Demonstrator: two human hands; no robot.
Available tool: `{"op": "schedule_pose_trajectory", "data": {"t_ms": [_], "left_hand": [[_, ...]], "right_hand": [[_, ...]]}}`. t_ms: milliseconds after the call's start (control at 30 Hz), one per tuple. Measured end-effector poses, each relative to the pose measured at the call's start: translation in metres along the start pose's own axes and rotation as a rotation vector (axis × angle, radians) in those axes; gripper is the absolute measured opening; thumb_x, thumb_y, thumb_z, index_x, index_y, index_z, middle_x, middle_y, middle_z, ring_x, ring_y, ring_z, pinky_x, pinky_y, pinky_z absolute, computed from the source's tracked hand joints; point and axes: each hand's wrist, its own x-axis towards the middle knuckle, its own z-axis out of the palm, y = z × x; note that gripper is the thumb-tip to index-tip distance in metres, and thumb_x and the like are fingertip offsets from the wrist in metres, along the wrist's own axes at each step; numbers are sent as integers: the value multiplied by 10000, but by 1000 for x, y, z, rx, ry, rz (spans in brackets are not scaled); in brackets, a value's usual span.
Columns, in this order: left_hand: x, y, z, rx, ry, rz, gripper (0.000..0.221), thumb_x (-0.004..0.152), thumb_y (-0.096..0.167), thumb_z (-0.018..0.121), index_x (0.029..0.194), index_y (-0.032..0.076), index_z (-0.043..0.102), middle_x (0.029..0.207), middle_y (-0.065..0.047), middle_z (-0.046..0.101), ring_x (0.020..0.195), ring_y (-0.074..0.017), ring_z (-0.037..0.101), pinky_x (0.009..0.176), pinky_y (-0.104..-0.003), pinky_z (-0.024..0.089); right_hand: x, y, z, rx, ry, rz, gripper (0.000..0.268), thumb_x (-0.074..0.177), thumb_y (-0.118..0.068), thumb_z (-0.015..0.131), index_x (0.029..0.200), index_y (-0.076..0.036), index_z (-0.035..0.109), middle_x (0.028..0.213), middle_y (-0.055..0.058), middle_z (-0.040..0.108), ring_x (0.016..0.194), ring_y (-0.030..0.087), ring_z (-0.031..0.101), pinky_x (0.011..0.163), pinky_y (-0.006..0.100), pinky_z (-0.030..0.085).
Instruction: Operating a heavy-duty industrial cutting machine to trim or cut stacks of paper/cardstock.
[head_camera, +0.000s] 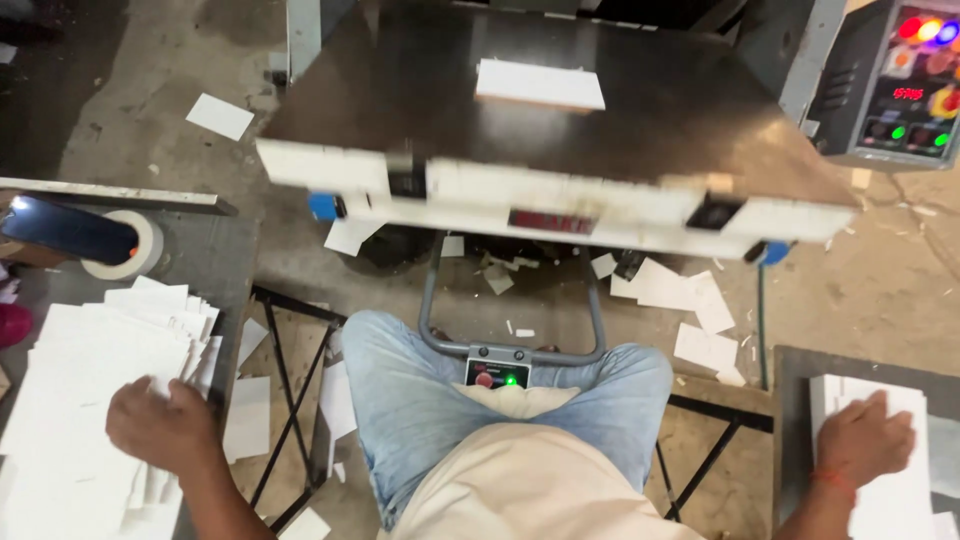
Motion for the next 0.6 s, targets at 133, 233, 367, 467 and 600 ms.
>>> {"op": "schedule_pose_trajectory", "data": {"t_ms": [133, 233, 367, 467, 600], "left_hand": [[1, 43, -8, -24, 23, 34, 298, 852, 117, 630, 1139, 35, 629, 1241, -152, 553, 1233, -334, 494, 1133, -467, 326], [4, 53, -17, 67, 1, 34, 311, 841, 131, 644, 1138, 41, 635, 1206, -143, 545, 1216, -316, 484, 1113, -470, 318], [4, 55, -23, 108, -31, 40, 304, 860, 138, 648, 1151, 51, 637, 1187, -128, 536, 1182, -288, 474, 1111, -442, 316], [6, 56, -19, 101, -38, 43, 304, 867, 134, 617, 1152, 29, 634, 1203, -149, 537, 1208, -306, 475, 1115, -484, 327], [-1, 79, -2, 188, 132, 91, 260, 1036, 220, 636, 1203, 21, 646, 1382, -199, 529, 1368, -320, 437, 1161, -557, 333]], "right_hand": [[-10, 6, -2, -41, 46, -175, 171, 1026, -193, 620, 1124, -54, 639, 1044, 206, 579, 1039, 387, 563, 878, 517, 460], [11, 20, -8, -15, -150, -190, 325, 994, -349, 695, 1173, -79, 661, 935, 212, 629, 956, 377, 625, 842, 488, 502], [48, 48, -5, 28, -412, -183, 512, 856, -521, 778, 1245, -190, 770, 1092, 190, 764, 1082, 366, 725, 904, 443, 557], [60, 53, -23, 115, -580, -32, 526, 897, -485, 761, 1355, -226, 787, 1163, 176, 770, 1115, 368, 716, 963, 441, 545], [38, 82, 30, 209, -413, -37, 498, 935, -300, 650, 1355, -36, 692, 991, 229, 776, 1003, 402, 741, 966, 474, 540]]}}
